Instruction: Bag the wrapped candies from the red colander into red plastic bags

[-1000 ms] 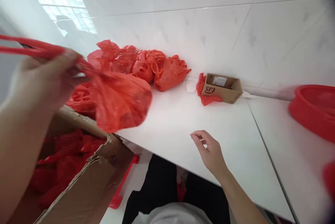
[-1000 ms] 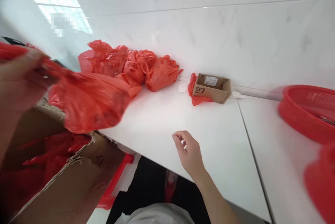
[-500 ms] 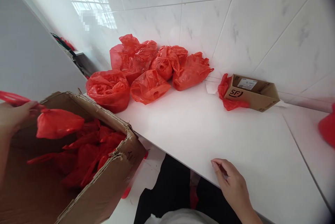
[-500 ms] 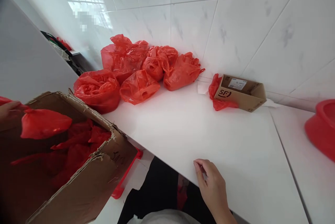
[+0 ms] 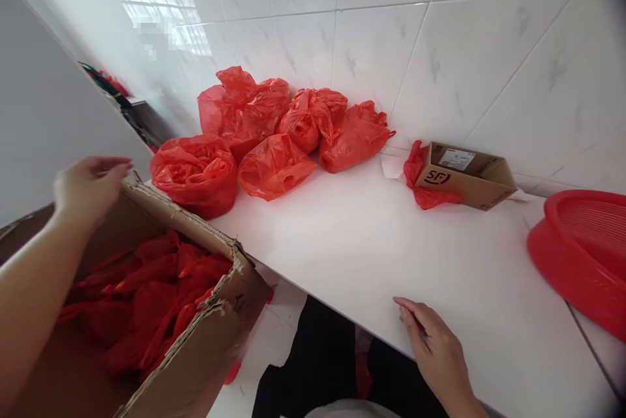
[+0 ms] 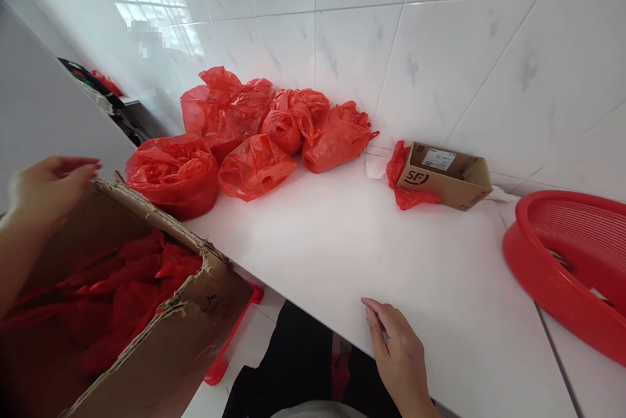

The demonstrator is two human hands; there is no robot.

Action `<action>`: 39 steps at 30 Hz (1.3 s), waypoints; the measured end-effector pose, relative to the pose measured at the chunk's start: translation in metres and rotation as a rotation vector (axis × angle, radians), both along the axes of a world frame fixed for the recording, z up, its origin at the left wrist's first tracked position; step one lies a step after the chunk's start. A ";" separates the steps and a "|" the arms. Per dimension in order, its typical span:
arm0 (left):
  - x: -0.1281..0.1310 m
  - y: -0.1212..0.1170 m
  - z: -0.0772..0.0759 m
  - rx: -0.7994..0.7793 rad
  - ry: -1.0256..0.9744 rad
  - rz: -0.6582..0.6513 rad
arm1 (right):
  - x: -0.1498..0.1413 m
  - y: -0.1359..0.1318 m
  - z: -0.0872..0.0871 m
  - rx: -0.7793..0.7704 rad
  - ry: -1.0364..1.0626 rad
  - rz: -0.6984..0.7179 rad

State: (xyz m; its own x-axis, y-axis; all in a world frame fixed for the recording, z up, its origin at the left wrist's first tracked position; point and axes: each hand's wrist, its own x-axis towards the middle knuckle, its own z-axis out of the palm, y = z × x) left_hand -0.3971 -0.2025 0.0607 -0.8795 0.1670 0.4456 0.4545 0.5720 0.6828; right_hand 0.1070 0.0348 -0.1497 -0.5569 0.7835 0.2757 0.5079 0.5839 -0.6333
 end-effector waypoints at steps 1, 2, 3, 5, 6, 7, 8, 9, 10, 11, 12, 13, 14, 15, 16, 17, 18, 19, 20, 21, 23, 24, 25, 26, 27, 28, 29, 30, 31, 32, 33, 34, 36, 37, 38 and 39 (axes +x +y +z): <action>0.004 0.024 -0.001 -0.050 0.046 -0.027 | 0.000 -0.001 -0.001 0.003 0.010 -0.007; 0.010 0.049 -0.004 -0.109 0.070 -0.095 | 0.000 -0.001 -0.002 0.006 0.022 -0.016; 0.018 0.074 -0.009 -0.173 0.079 -0.185 | 0.000 -0.001 -0.002 0.009 0.033 -0.022; 0.036 0.123 -0.027 -0.307 0.060 -0.353 | -0.001 -0.002 -0.003 0.008 0.050 -0.017; 0.045 0.144 -0.039 -0.359 0.044 -0.402 | -0.001 -0.002 -0.002 0.006 0.056 -0.008; 0.054 0.163 -0.051 -0.399 0.023 -0.426 | -0.001 -0.003 -0.001 0.004 0.061 0.003; 0.061 0.179 -0.064 -0.424 0.003 -0.435 | -0.002 -0.003 0.000 0.002 0.064 0.012; 0.067 0.192 -0.076 -0.434 -0.014 -0.423 | -0.002 -0.003 0.001 0.000 0.070 0.021; 0.071 0.203 -0.085 -0.434 -0.028 -0.409 | -0.002 -0.003 0.002 -0.001 0.077 0.029; 0.075 0.212 -0.091 -0.427 -0.041 -0.399 | -0.002 -0.004 0.003 0.000 0.087 0.036; 0.077 0.219 -0.094 -0.415 -0.058 -0.396 | -0.002 -0.004 0.003 0.000 0.096 0.043; 0.078 0.225 -0.093 -0.400 -0.079 -0.405 | -0.001 -0.005 0.003 -0.002 0.105 0.049; 0.078 0.231 -0.089 -0.383 -0.106 -0.422 | -0.001 -0.005 0.003 -0.008 0.113 0.056; 0.079 0.237 -0.082 -0.366 -0.140 -0.446 | -0.001 -0.005 0.003 -0.018 0.119 0.062; 0.080 0.242 -0.073 -0.349 -0.179 -0.472 | -0.001 -0.005 0.002 -0.032 0.123 0.066; 0.082 0.248 -0.063 -0.330 -0.221 -0.500 | -0.001 -0.004 0.003 -0.050 0.126 0.068; 0.085 0.253 -0.052 -0.310 -0.266 -0.532 | -0.002 -0.003 0.004 -0.078 0.127 0.067; 0.091 0.258 -0.041 -0.286 -0.316 -0.568 | -0.003 -0.002 0.008 -0.121 0.129 0.067; 0.099 0.262 -0.032 -0.262 -0.371 -0.610 | -0.005 0.000 0.013 -0.182 0.136 0.070; 0.108 0.265 -0.023 -0.235 -0.429 -0.659 | -0.008 0.002 0.020 -0.249 0.152 0.076; 0.134 0.268 -0.011 -0.185 -0.542 -0.774 | -0.017 0.007 0.041 -0.344 0.232 0.097; 0.148 0.268 -0.007 -0.166 -0.591 -0.836 | -0.023 0.011 0.054 -0.355 0.295 0.111; 0.163 0.266 -0.004 -0.151 -0.629 -0.898 | -0.031 0.014 0.067 -0.339 0.362 0.126; 0.177 0.265 -0.003 -0.143 -0.655 -0.961 | -0.040 0.019 0.078 -0.309 0.421 0.144; 0.190 0.264 -0.002 -0.142 -0.669 -1.023 | -0.051 0.024 0.087 -0.275 0.457 0.163; 0.202 0.262 -0.001 -0.149 -0.669 -1.081 | -0.062 0.031 0.093 -0.244 0.460 0.177; 0.211 0.261 -0.001 -0.163 -0.655 -1.131 | -0.075 0.038 0.096 -0.217 0.425 0.185; 0.218 0.261 -0.002 -0.183 -0.625 -1.172 | -0.087 0.046 0.094 -0.196 0.359 0.180; 0.224 0.261 -0.004 -0.208 -0.578 -1.200 | -0.098 0.055 0.090 -0.188 0.281 0.162; 0.228 0.261 -0.007 -0.238 -0.512 -1.219 | -0.108 0.064 0.083 -0.194 0.205 0.146; 0.230 0.261 -0.011 -0.274 -0.429 -1.232 | -0.116 0.072 0.074 -0.206 0.157 0.126; 0.232 0.260 -0.018 -0.320 -0.336 -1.245 | -0.121 0.078 0.066 -0.216 0.135 0.115; 0.231 0.258 -0.038 -0.443 -0.149 -1.272 | -0.123 0.087 0.052 -0.225 0.157 0.112; 0.228 0.257 -0.051 -0.520 -0.073 -1.279 | -0.119 0.090 0.049 -0.223 0.186 0.117; 0.225 0.256 -0.064 -0.599 -0.016 -1.269 | -0.112 0.092 0.047 -0.222 0.218 0.119; 0.219 0.256 -0.077 -0.677 0.028 -1.241 | -0.102 0.094 0.047 -0.221 0.253 0.115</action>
State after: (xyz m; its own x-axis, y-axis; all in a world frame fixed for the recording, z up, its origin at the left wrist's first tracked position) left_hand -0.1777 0.0533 -0.0162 0.0022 0.9998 -0.0173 0.9057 0.0053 0.4239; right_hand 0.0050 0.1286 -0.1022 -0.5805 0.7760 0.2467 0.2578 0.4625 -0.8483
